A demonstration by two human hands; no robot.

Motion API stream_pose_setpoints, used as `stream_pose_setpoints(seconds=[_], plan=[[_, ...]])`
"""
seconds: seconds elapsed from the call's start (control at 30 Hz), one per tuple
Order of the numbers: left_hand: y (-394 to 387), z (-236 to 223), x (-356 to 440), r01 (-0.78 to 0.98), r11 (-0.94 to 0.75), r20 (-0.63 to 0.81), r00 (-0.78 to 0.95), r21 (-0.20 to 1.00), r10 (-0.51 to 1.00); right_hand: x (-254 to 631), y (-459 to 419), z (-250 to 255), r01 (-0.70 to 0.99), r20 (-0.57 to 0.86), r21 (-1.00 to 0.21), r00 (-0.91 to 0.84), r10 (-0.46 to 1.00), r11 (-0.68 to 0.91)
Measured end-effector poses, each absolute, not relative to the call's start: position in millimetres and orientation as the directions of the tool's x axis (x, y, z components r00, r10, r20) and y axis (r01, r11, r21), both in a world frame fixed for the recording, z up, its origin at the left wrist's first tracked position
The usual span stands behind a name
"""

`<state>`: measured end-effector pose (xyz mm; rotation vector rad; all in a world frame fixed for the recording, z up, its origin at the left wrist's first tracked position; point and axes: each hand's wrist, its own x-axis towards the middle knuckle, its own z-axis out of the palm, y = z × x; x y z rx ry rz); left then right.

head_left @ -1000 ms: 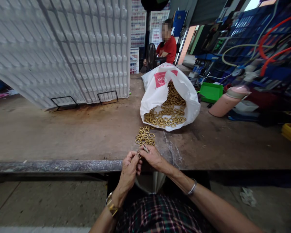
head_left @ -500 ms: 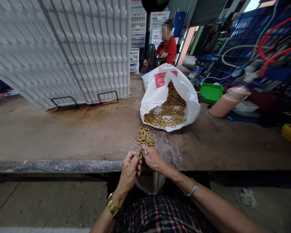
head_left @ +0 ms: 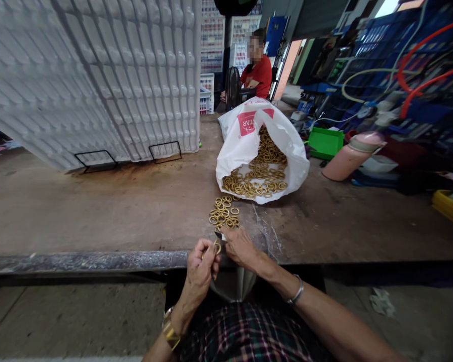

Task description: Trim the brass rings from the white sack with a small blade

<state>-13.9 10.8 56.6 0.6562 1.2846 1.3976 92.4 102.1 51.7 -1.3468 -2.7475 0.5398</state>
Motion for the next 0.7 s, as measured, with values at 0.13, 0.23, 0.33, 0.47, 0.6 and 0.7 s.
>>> stream_pose_setpoints(seconds=[0.13,0.23,0.33,0.47,0.6,0.7], plan=[[9.6,66.4,-15.7,-0.566,0.121,-0.256,-0.165,0.815,0.953,100.5,118.0,57.9,0.801,-0.023,-0.316,-0.541,0.84,0.508],[13.7,63.5,-20.3,-0.695,0.13,-0.313,-0.143,0.707,0.939,106.6,139.4,58.3,0.824,0.054,-0.344,-0.462,0.885,0.45],[15.4,55.6,-23.5,-0.737,0.135,-0.346,-0.142,0.662,0.927,109.5,161.0,54.6,0.875,0.038,-0.339,-0.353,0.935,0.345],[14.2,50.8,-24.4,-0.74,0.136,-0.357,-0.149,0.659,0.922,107.4,176.2,49.0,0.906,0.015,-0.295,-0.312,0.95,0.303],[15.0,52.7,-26.4,-0.772,0.159,-0.374,-0.108,0.616,0.921,104.0,178.2,49.5,0.916,-0.007,-0.263,-0.316,0.949,0.303],[16.3,52.5,-29.6,-0.812,0.195,-0.414,-0.063,0.55,0.908,105.4,177.6,52.4,0.921,-0.02,-0.261,-0.305,0.952,0.29]])
